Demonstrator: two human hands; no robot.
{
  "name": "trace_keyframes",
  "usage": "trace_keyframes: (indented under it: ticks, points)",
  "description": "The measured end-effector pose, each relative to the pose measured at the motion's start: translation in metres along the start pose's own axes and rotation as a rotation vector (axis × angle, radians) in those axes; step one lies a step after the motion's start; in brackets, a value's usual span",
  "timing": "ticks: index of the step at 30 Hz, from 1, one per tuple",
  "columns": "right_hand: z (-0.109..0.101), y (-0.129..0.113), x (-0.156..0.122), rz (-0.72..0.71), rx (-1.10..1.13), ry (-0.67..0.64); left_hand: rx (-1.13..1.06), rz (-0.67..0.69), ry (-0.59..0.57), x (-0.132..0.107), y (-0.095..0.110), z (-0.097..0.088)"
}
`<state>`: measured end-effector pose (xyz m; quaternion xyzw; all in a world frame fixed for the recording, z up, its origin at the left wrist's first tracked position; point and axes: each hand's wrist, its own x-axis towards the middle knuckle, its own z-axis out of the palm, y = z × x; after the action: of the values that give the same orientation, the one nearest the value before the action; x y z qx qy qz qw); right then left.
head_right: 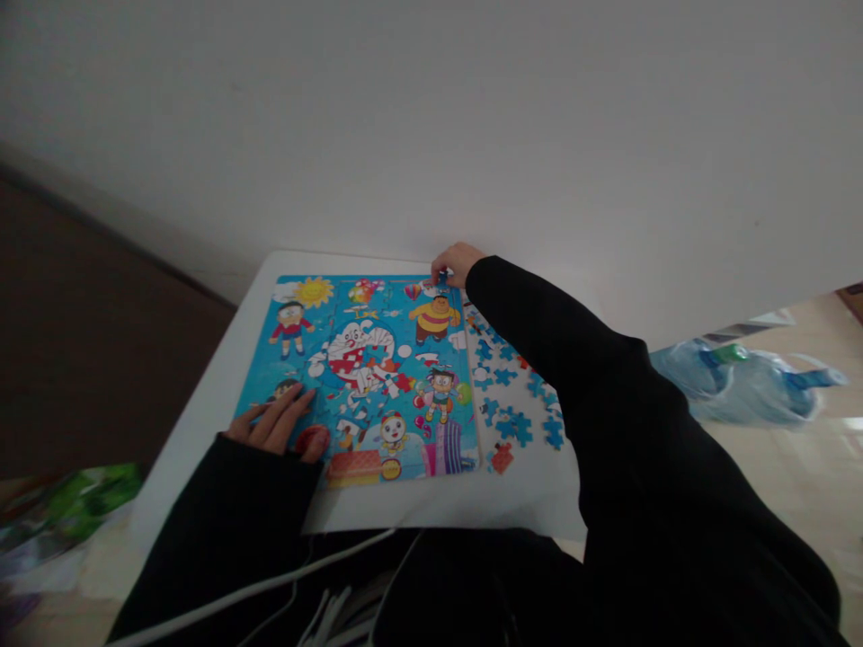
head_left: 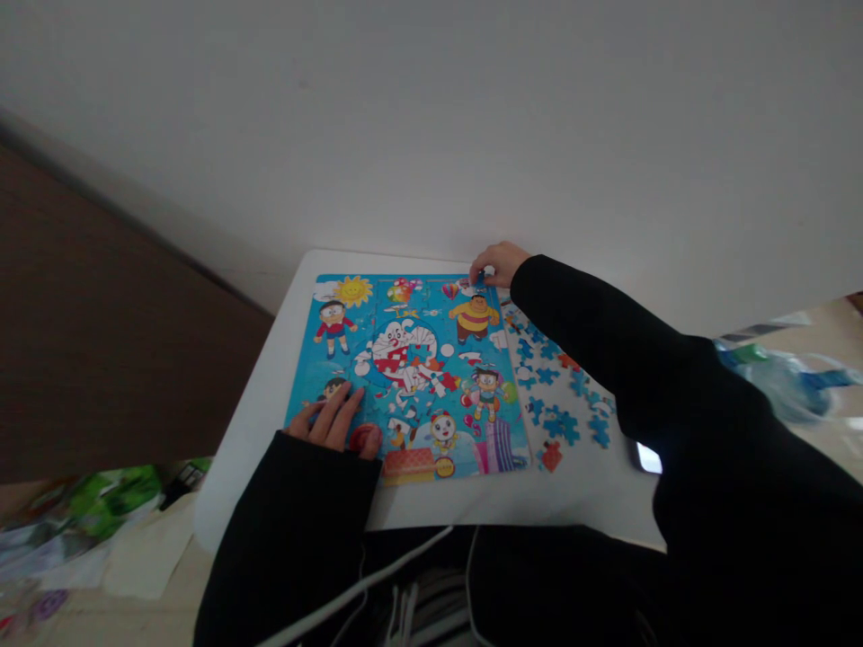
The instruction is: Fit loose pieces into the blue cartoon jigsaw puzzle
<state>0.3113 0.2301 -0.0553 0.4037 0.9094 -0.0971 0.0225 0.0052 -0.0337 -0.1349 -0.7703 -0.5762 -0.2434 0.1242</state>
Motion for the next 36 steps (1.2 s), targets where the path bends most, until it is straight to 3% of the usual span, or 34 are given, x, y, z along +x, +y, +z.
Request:
trace_keyframes:
  ticks: [7,11,15,17,20,23,26,30,36]
  points:
    - [0.009,0.002,-0.006,0.038,0.102,0.067,0.002,-0.007,-0.039,-0.002,0.001,0.002]
    - [0.009,0.006,-0.013,0.073,0.164,0.130,-0.015,-0.022,-0.074,0.004,0.004,-0.018]
    - [0.010,0.010,-0.031,0.145,0.271,0.261,-0.037,0.168,-0.075,0.038,0.004,-0.054]
    - [0.012,0.011,-0.040,0.180,0.348,0.324,-0.076,0.282,-0.060,0.067,0.007,-0.060]
    - [0.019,0.010,-0.048,0.227,0.425,0.375,-0.197,0.380,-0.197,0.114,0.021,-0.041]
    - [0.027,0.008,-0.047,0.266,0.483,0.434,-0.189,0.368,-0.431,0.151,0.045,0.001]
    - [0.036,0.008,-0.046,0.294,0.529,0.482,-0.188,0.301,-0.546,0.169,0.065,0.038]
    - [0.047,0.007,-0.048,0.355,0.570,0.482,-0.258,0.356,-0.535,0.170,0.067,0.061]
    - [0.052,0.005,-0.051,0.333,0.624,0.450,-0.277,0.374,-0.502,0.166,0.061,0.063]
